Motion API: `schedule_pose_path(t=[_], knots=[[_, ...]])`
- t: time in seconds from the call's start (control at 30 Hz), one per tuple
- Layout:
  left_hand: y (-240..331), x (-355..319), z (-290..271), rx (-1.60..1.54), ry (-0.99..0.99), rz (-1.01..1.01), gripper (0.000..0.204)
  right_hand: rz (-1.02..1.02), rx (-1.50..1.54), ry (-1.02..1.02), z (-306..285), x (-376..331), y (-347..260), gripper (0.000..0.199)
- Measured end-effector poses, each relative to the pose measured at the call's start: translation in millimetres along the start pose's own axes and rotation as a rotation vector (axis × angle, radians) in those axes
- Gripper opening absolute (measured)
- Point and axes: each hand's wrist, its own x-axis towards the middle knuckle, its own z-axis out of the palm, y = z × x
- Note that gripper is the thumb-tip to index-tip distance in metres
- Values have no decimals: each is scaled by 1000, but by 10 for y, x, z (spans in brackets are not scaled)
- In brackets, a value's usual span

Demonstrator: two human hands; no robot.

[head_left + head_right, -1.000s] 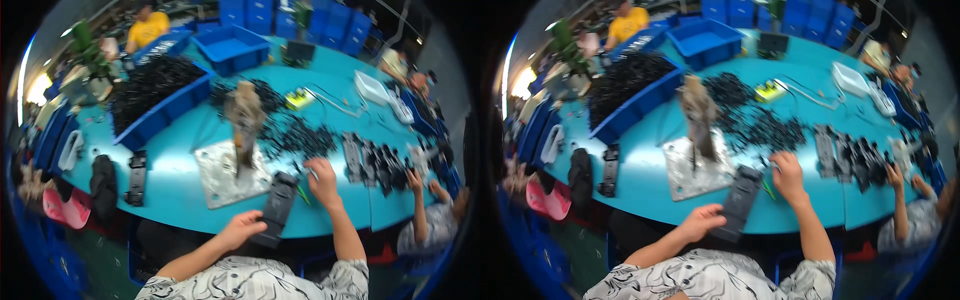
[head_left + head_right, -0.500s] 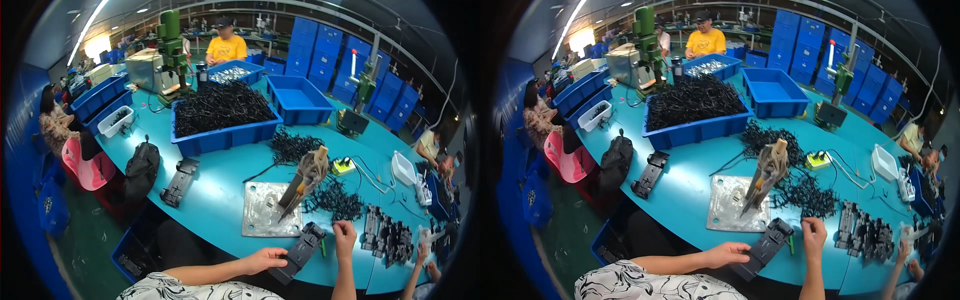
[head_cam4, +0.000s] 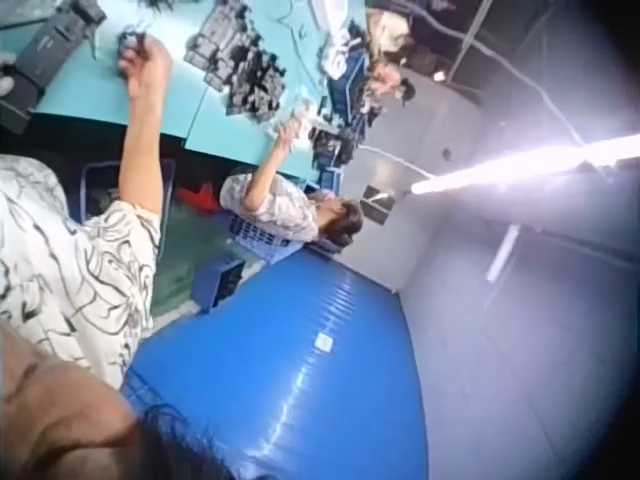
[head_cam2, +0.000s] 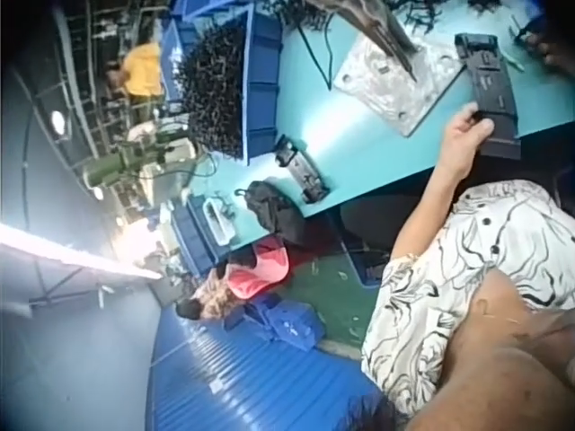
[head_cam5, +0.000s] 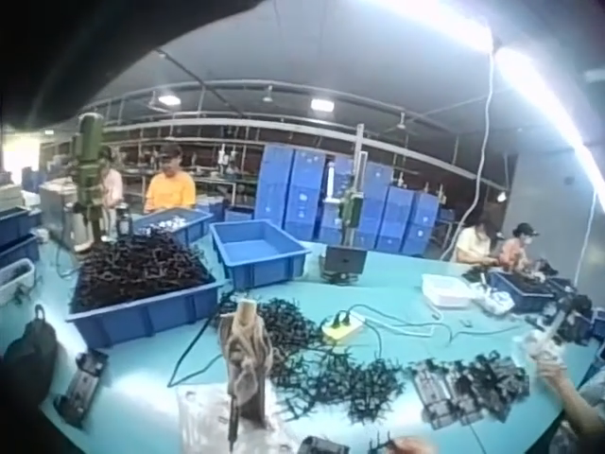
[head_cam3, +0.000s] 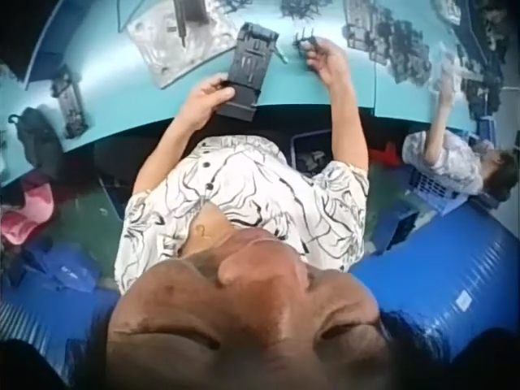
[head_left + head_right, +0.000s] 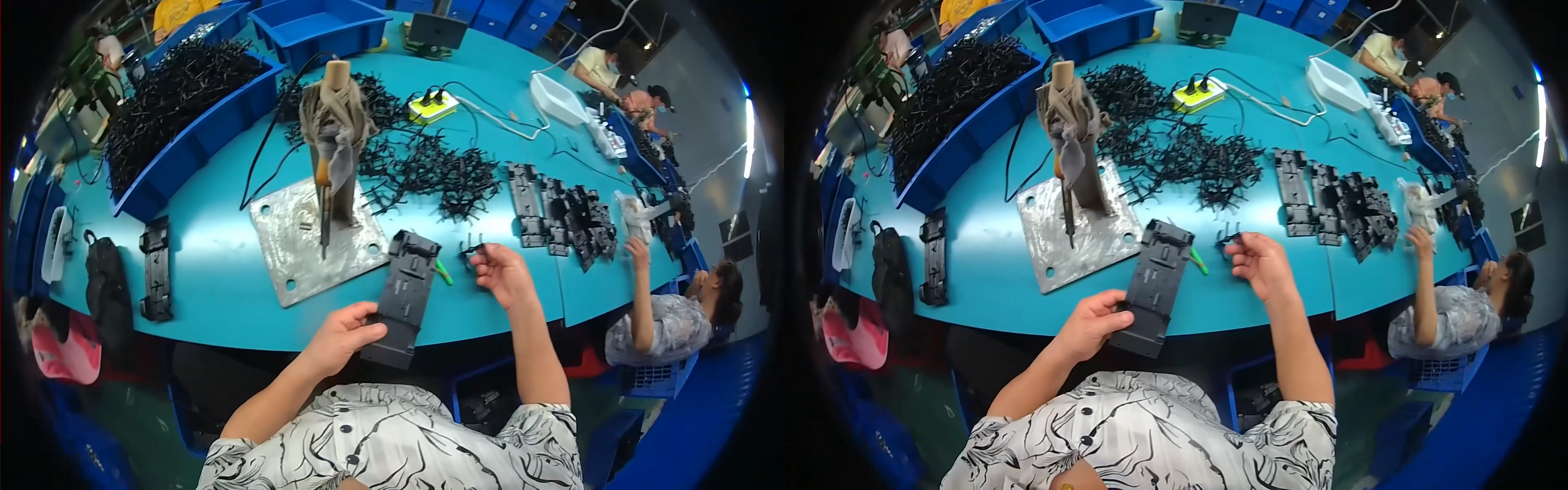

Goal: Assembling plastic components of a toy car chassis at a factory workbench, including heat-staking parts with a tool.

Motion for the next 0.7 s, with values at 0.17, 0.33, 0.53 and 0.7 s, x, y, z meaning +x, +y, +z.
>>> schedule_pose_path(t=[0.17, 0.33, 0.53, 0.7], knots=[[-36, 6, -20, -30, -53, 18, 30, -105, -264, 196, 32, -84, -29, 21], [17, -8, -34, -68, -8, 16, 30, -455, -911, 345, 235, -125, -91, 22], [1, -24, -2, -44, 4, -41, 30, -1013, -1330, 295, 190, -231, -58, 26], [-89, 39, -104, 16, -78, -25, 35, -1045, -1318, 162, 103, -130, 101, 22]])
